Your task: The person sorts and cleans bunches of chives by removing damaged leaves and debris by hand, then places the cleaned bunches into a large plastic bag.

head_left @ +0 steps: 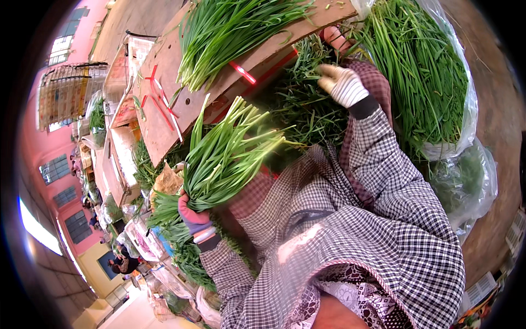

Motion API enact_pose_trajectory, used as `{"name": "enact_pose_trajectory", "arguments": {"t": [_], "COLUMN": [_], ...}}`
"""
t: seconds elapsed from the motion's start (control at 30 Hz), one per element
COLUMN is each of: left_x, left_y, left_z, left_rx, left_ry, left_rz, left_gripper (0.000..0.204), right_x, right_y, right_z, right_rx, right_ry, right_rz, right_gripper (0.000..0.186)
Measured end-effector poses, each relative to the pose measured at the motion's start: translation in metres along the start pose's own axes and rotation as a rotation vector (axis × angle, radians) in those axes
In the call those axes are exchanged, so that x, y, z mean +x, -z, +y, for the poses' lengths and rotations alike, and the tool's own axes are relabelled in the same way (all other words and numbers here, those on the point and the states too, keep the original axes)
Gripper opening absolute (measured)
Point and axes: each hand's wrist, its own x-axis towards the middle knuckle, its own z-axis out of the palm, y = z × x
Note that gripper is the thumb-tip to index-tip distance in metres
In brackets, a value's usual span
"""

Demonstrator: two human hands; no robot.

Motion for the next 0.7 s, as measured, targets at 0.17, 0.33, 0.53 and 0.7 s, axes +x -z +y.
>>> {"name": "enact_pose_trajectory", "arguments": {"t": [0.17,0.33,0.53,0.7], "left_x": [-0.005,-0.015,-0.028,-0.037], "left_y": [0.001,-0.02,-0.019,-0.026], "left_z": [-0.002,0.004,0.011,0.008], "left_rx": [-0.008,-0.042,-0.058,-0.009], "left_ry": [-0.025,-0.043,-0.084,-0.124], "left_rz": [0.047,0.042,0.018,0.087], "left_gripper": [0.033,0.034,0.034,0.025], "right_x": [-0.02,-0.007,-0.014,-0.01], "right_y": [-0.032,-0.083,-0.113,-0.118], "right_z": [-0.096,-0.109,-0.102,-0.082], "right_rx": [0.303,0.256,0.418,0.427], "right_ry": [0.182,0.023,0.044,0.164], "right_rz": [-0.312,-0.268,-0.161,-0.158], "right_gripper": [0.047,0.057,0.036,0.015]}}
